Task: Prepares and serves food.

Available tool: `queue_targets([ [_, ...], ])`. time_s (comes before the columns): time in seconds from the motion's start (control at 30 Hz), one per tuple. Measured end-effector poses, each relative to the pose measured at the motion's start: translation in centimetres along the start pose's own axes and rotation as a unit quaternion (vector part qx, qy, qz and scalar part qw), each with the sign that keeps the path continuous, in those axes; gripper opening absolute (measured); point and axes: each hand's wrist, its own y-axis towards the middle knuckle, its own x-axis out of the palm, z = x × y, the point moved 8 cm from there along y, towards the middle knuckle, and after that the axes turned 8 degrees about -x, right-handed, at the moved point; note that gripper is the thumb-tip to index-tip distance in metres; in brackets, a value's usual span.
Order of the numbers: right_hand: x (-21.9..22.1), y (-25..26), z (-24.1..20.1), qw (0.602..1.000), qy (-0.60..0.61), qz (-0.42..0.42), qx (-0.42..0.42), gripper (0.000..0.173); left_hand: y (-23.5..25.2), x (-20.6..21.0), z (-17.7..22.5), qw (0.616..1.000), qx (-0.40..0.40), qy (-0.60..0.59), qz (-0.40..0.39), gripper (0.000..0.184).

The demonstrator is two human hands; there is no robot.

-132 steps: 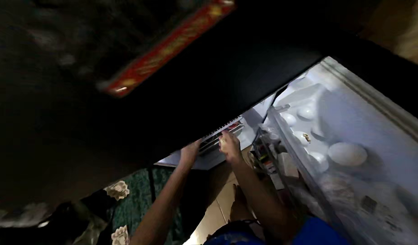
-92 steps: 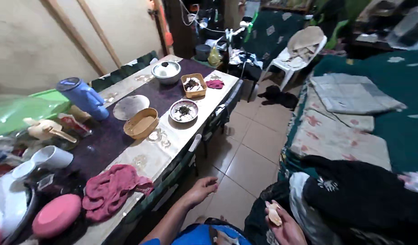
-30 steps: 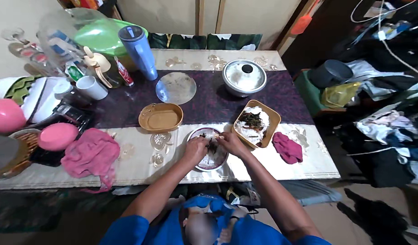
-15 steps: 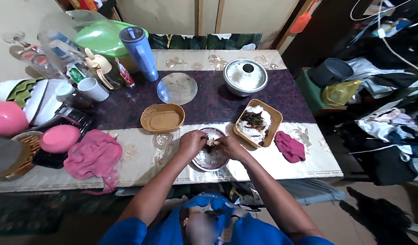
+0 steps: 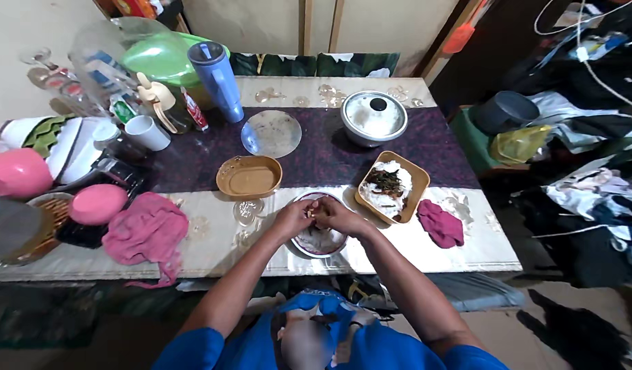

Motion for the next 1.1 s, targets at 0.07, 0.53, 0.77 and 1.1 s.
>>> queue_targets([
  [0.07, -0.4, -0.2, -0.6, 1.0, 0.013, 0.011, -0.017, 0.039, 0.6, -0.1, -0.6, 0.999, 0.004, -0.035, -0.01, 0.044],
  [0.53, -1.5, 1.6, 0.7, 0.99, -0.061, 0.125, -0.012, 0.023, 0.7, -0.5, 0.5, 0.997, 0.019, -0.066, -0.044, 0.046],
  [0.77, -0.9, 1.8, 0.6, 0.98, -0.131, 0.138, -0.057, 0.028, 0.3, -0.8, -0.2, 0.998, -0.004, -0.055, 0.029, 0.048],
  [1.1, -3.0, 0.5, 2.6, 0.97, -0.11, 0.215, 0.011, 0.034, -0.2, 2.8, 0.3, 0.967, -0.013, 0.253, 0.031, 0.04],
])
